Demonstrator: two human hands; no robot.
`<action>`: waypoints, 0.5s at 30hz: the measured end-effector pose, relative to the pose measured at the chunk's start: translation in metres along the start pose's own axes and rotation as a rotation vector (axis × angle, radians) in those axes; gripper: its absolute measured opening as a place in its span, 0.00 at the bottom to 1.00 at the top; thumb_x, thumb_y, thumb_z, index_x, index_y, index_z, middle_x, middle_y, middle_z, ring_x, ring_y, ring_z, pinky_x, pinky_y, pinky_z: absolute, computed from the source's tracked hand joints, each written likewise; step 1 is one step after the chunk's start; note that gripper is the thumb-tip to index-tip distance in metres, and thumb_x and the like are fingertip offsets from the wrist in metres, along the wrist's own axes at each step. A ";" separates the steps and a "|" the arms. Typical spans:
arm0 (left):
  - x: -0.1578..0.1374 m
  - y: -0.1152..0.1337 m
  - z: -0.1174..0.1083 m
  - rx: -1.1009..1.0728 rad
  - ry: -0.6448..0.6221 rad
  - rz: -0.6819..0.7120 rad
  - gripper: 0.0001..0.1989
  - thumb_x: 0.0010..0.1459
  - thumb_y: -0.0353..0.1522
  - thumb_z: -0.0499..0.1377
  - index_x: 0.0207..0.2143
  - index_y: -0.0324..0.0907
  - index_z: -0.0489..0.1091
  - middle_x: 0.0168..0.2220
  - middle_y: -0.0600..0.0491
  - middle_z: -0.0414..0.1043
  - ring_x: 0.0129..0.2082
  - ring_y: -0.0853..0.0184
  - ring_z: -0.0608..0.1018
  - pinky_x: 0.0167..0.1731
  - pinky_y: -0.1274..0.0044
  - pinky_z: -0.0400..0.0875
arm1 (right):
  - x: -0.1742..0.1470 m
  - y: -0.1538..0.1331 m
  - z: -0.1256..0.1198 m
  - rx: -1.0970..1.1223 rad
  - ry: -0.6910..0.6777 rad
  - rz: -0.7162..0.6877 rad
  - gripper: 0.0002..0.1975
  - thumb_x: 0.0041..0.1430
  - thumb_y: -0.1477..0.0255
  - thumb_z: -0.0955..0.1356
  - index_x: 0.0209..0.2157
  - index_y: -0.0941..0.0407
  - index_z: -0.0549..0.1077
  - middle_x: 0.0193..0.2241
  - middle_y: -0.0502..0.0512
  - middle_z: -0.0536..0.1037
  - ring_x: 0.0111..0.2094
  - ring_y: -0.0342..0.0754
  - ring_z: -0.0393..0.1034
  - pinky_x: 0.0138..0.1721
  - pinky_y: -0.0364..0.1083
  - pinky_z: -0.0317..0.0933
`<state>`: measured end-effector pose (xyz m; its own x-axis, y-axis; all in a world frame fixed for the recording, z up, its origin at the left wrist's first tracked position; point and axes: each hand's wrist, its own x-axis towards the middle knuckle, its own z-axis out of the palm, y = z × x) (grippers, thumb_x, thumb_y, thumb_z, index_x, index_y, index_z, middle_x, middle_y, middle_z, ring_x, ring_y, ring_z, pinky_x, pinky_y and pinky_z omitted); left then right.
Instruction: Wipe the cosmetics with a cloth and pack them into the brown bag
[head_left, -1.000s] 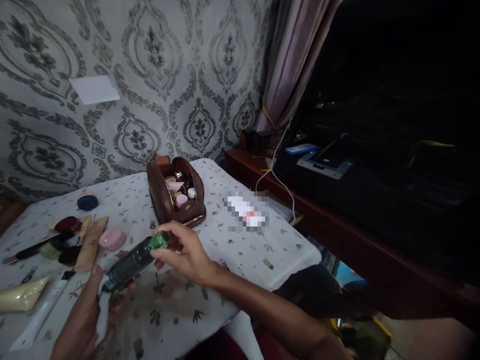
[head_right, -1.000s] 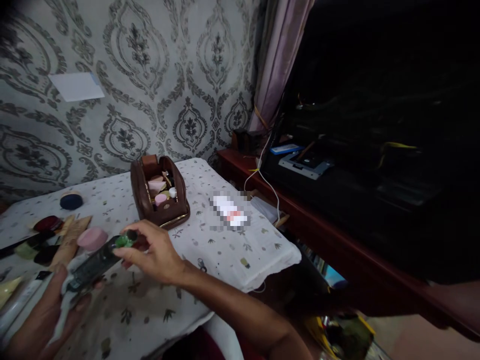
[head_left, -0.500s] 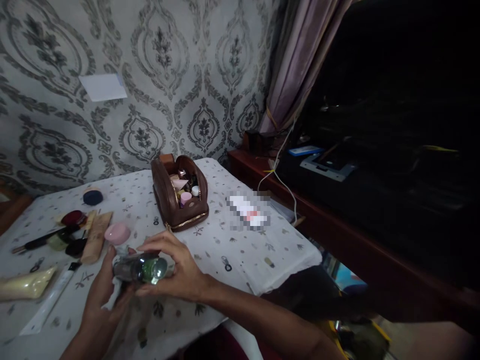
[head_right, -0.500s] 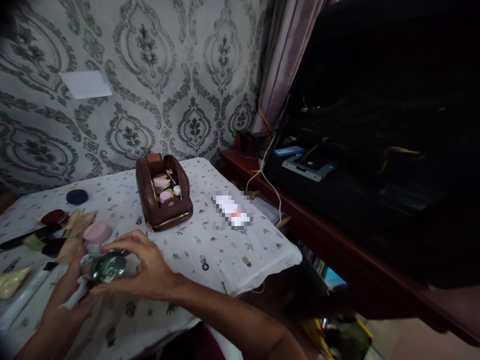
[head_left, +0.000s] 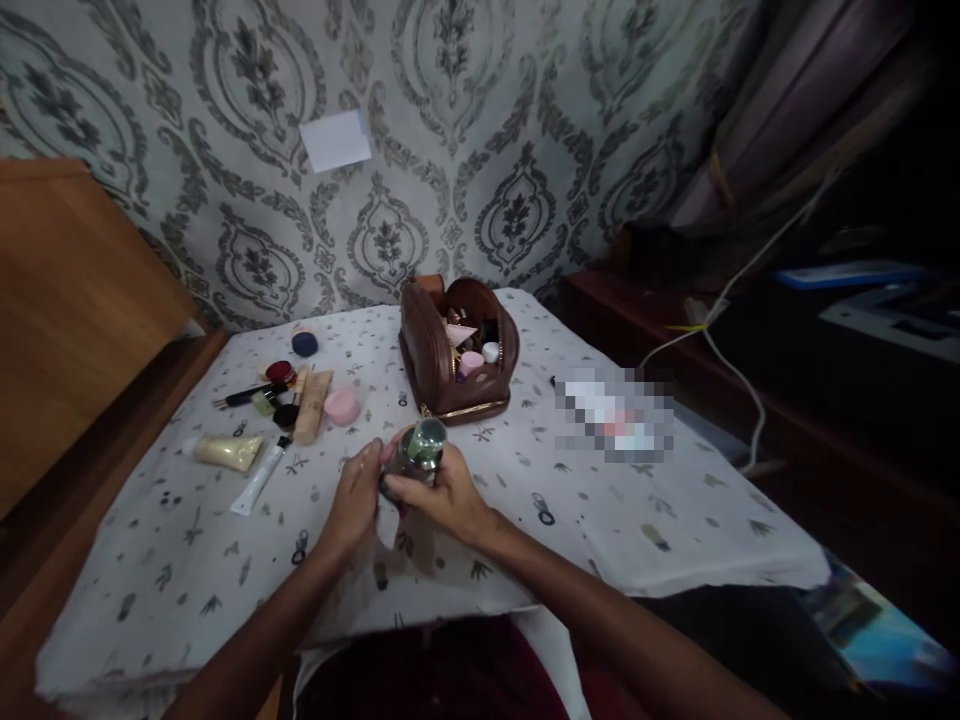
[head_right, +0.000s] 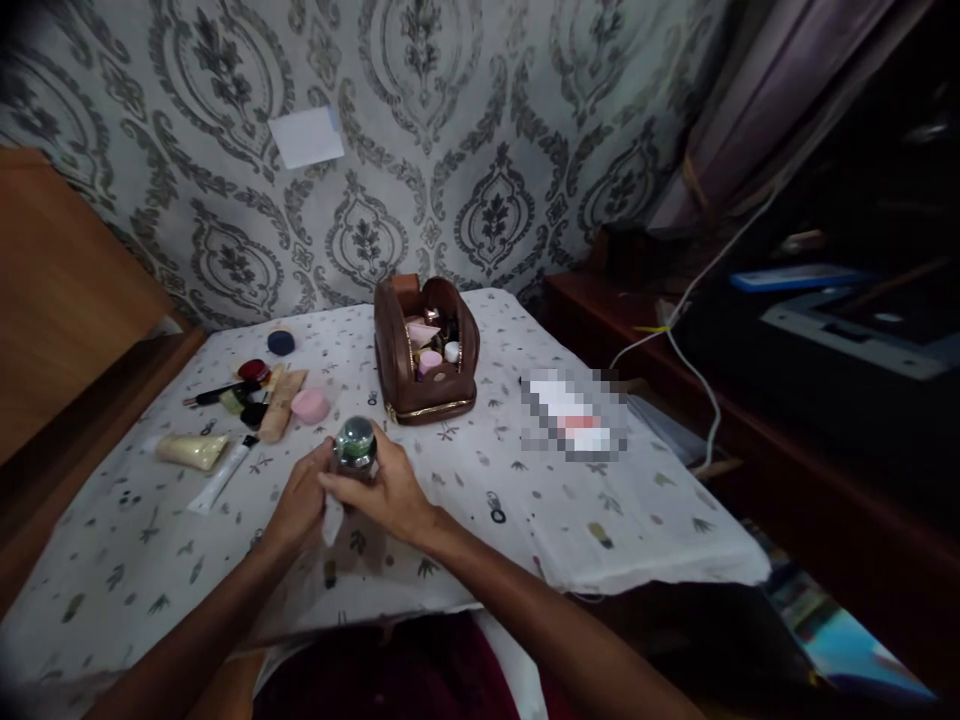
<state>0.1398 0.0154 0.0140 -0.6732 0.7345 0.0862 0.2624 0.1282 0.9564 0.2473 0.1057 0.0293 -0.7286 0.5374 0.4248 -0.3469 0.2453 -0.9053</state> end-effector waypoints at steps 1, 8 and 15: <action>0.000 0.005 -0.003 0.029 0.000 0.033 0.24 0.64 0.50 0.48 0.30 0.41 0.71 0.30 0.51 0.74 0.36 0.62 0.76 0.43 0.70 0.73 | 0.001 0.000 0.000 -0.028 0.013 -0.002 0.15 0.54 0.60 0.71 0.36 0.55 0.69 0.31 0.51 0.73 0.32 0.46 0.68 0.36 0.47 0.66; -0.005 0.051 -0.026 0.156 0.214 0.473 0.20 0.70 0.42 0.43 0.48 0.42 0.69 0.46 0.47 0.74 0.52 0.62 0.73 0.56 0.68 0.67 | 0.006 -0.006 0.002 -0.270 -0.011 0.059 0.12 0.53 0.62 0.69 0.32 0.55 0.66 0.25 0.47 0.69 0.28 0.44 0.62 0.30 0.43 0.59; 0.007 0.088 -0.035 0.642 -0.136 0.804 0.14 0.69 0.32 0.45 0.34 0.41 0.67 0.33 0.51 0.72 0.35 0.66 0.74 0.44 0.70 0.71 | 0.009 -0.018 0.000 -0.650 -0.131 0.096 0.11 0.54 0.63 0.68 0.33 0.56 0.67 0.23 0.48 0.72 0.23 0.43 0.62 0.26 0.42 0.52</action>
<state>0.1341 0.0088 0.1080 -0.0636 0.8242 0.5627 0.9453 -0.1310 0.2988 0.2475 0.1063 0.0493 -0.8184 0.4889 0.3020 0.1200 0.6595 -0.7421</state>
